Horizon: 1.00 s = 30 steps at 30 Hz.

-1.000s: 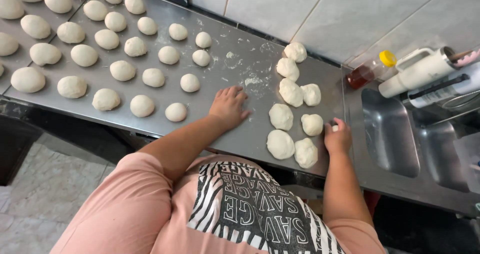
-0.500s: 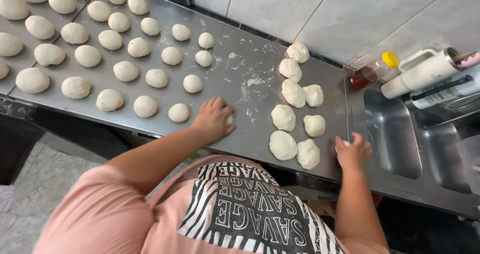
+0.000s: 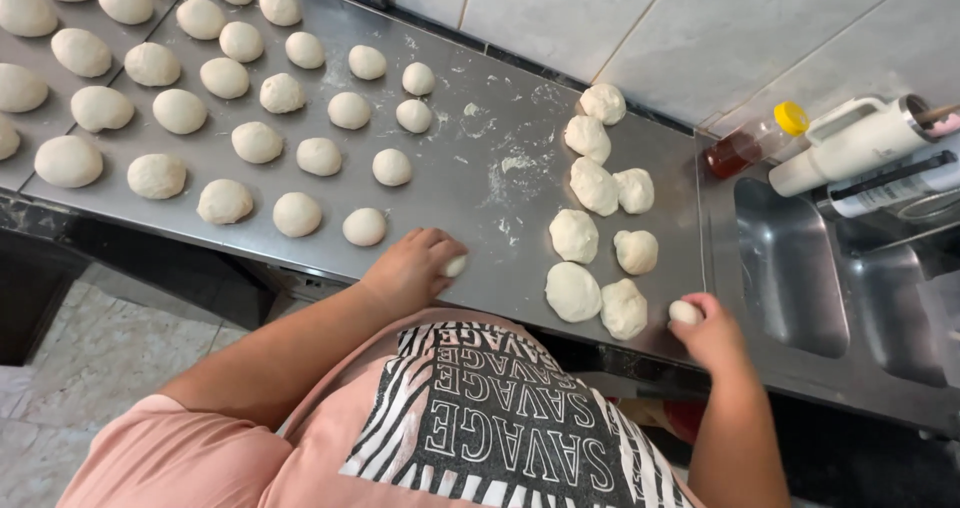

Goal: Shaping dough into small balls and arranging them in rows on a stainless steel work surface.

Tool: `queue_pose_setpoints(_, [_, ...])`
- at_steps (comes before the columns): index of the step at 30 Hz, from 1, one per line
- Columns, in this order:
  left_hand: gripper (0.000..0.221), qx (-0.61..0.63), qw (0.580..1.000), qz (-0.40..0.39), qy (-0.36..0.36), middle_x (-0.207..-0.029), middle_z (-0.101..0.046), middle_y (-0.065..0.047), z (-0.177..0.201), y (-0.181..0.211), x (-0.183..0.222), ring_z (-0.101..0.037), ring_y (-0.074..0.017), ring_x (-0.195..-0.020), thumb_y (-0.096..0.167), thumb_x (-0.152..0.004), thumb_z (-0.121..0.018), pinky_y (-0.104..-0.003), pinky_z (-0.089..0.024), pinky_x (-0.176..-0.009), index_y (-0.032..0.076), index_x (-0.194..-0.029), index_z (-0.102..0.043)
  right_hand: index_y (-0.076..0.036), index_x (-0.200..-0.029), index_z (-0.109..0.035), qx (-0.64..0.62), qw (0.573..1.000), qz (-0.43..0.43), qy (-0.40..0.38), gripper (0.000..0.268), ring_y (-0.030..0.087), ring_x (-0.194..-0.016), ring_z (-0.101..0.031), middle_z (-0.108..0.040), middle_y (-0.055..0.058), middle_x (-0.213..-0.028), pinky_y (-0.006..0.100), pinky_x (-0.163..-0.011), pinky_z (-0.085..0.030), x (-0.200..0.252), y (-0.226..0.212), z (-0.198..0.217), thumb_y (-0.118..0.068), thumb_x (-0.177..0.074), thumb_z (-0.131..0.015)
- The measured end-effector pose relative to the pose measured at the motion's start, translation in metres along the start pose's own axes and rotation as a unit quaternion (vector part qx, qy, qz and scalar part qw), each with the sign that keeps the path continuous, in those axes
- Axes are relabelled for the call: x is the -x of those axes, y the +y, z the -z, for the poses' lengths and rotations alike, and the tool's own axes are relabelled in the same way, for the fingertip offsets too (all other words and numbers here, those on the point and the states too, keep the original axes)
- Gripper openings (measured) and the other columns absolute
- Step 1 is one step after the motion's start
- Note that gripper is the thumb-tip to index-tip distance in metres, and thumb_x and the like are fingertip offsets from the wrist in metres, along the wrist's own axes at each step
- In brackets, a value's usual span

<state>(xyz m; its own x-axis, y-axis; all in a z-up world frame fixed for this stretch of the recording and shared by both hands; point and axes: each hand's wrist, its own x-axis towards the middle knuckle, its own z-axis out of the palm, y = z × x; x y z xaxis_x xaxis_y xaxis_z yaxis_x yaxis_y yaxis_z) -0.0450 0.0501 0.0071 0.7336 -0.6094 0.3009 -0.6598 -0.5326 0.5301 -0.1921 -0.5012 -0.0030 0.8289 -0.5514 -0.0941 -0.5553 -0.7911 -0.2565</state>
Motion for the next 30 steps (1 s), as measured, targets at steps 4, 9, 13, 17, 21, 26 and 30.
queue_pose_setpoints(4, [0.052, 0.052, 0.995, -0.023, 0.087, -0.109, -0.060, -0.010, -0.005, -0.006, -0.002, -0.064, -0.0361, -0.102, 0.022, -0.073, -0.083, -0.047, -0.059, -0.086, 0.017, -0.120, -0.064, -0.023, -0.122, -0.073, -0.042, 0.997, 0.013, 0.062, 0.054, 0.034, -0.114, -0.069, -0.075, 0.010, -0.116, 0.043, -0.095, -0.055, -0.005, -0.094, 0.055, -0.037, -0.072, -0.086])
queue_pose_setpoints(9, [0.054, 0.017, 0.987, -0.015, 0.157, -0.109, -0.057, -0.009, -0.025, -0.019, -0.007, -0.064, -0.0336, -0.098, 0.031, -0.076, -0.081, -0.044, -0.059, -0.084, 0.016, -0.125, -0.061, -0.002, -0.121, -0.067, -0.283, 0.915, 0.272, 0.092, 0.053, 0.046, -0.111, -0.066, -0.066, 0.028, -0.112, 0.051, -0.095, -0.054, 0.014, -0.262, 0.070, -0.015, -0.074, -0.089])
queue_pose_setpoints(13, [0.057, -0.044, 0.988, -0.005, 0.149, -0.108, -0.057, -0.006, -0.030, -0.018, -0.008, -0.063, -0.0281, -0.097, 0.037, -0.075, -0.078, -0.040, -0.059, -0.084, 0.018, -0.127, -0.061, -0.003, -0.124, -0.066, -0.331, 0.883, 0.329, -0.043, 0.061, 0.036, -0.111, -0.069, -0.070, 0.022, -0.117, 0.045, -0.097, -0.056, -0.001, -0.349, 0.021, -0.013, -0.070, -0.093])
queue_pose_setpoints(17, [0.055, -0.064, 0.986, 0.005, 0.153, -0.103, -0.056, -0.005, -0.027, -0.020, -0.007, -0.062, -0.0272, -0.094, 0.041, -0.076, -0.076, -0.039, -0.058, -0.082, 0.017, -0.124, -0.062, -0.015, -0.122, -0.069, -0.279, 0.895, 0.340, -0.081, 0.062, 0.029, -0.104, -0.073, -0.075, 0.011, -0.111, 0.041, -0.090, -0.061, -0.012, -0.408, -0.019, -0.027, -0.067, -0.096])
queue_pose_setpoints(21, [0.052, -0.048, 0.984, -0.001, 0.171, -0.099, -0.057, -0.006, -0.023, -0.018, -0.006, -0.063, -0.0285, -0.090, 0.042, -0.073, -0.076, -0.040, -0.058, -0.080, 0.017, -0.117, -0.065, -0.011, -0.115, -0.071, -0.279, 0.879, 0.381, -0.060, 0.048, 0.038, -0.104, -0.072, -0.075, 0.017, -0.106, 0.047, -0.087, -0.062, -0.015, -0.439, -0.052, -0.031, -0.075, -0.089])
queue_pose_setpoints(26, [0.050, -0.084, 0.983, -0.011, 0.164, -0.101, -0.059, -0.006, -0.022, -0.018, -0.010, -0.062, -0.0286, -0.092, 0.043, -0.072, -0.074, -0.041, -0.055, -0.081, 0.017, -0.114, -0.067, -0.026, -0.137, -0.062, 0.027, 0.894, 0.448, -0.002, 0.067, 0.033, -0.121, -0.062, -0.063, 0.004, -0.130, 0.051, -0.104, -0.049, -0.042, -0.414, -0.080, -0.068, -0.086, -0.071])
queue_pose_setpoints(30, [0.055, -0.121, 0.977, -0.011, 0.173, -0.108, -0.059, -0.007, -0.019, -0.017, -0.010, -0.061, -0.0292, -0.098, 0.049, -0.074, -0.073, -0.040, -0.051, -0.084, 0.017, -0.117, -0.069, -0.008, -0.132, -0.065, -0.165, 0.881, 0.444, 0.001, 0.059, 0.036, -0.104, -0.070, -0.068, 0.015, -0.115, 0.045, -0.092, -0.057, -0.039, -0.362, 0.004, -0.045, -0.090, -0.082])
